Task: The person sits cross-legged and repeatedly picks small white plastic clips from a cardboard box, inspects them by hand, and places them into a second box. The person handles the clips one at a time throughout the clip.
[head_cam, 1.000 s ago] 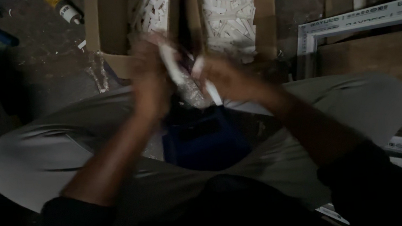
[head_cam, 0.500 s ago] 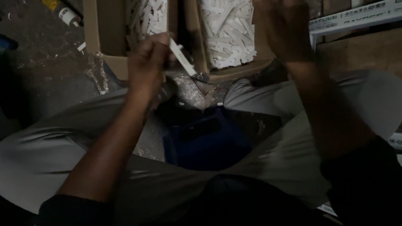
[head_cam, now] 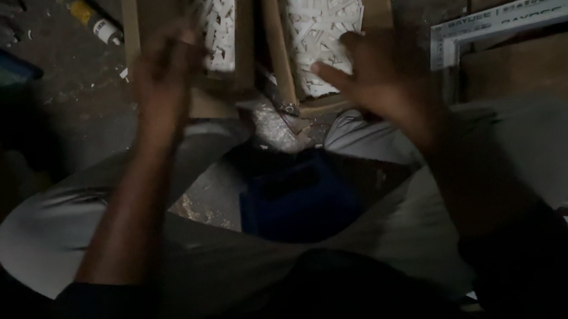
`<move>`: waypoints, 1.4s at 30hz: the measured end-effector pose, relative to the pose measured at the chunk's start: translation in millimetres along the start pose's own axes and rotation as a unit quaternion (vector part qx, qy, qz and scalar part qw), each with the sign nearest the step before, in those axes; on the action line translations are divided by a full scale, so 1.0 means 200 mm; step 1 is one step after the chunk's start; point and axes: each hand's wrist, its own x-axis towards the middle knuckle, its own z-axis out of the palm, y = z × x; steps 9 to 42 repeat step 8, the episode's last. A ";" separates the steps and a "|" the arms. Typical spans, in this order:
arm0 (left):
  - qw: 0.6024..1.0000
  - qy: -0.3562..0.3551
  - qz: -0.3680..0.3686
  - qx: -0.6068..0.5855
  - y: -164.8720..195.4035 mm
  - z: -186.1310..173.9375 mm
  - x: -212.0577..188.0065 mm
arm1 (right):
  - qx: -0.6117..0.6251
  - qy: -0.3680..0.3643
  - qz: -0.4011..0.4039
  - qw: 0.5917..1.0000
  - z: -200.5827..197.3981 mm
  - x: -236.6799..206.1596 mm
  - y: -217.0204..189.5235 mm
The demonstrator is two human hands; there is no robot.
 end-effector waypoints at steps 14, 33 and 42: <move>0.900 -0.067 0.328 0.280 -0.24 0.14 0.53 | 0.078 -0.021 -0.175 0.981 0.03 -0.21 -0.07; 0.900 -0.067 0.328 0.280 -0.24 0.14 0.53 | 0.078 -0.021 -0.175 0.981 0.03 -0.21 -0.07; 0.900 -0.067 0.328 0.280 -0.24 0.14 0.53 | 0.078 -0.021 -0.175 0.981 0.03 -0.21 -0.07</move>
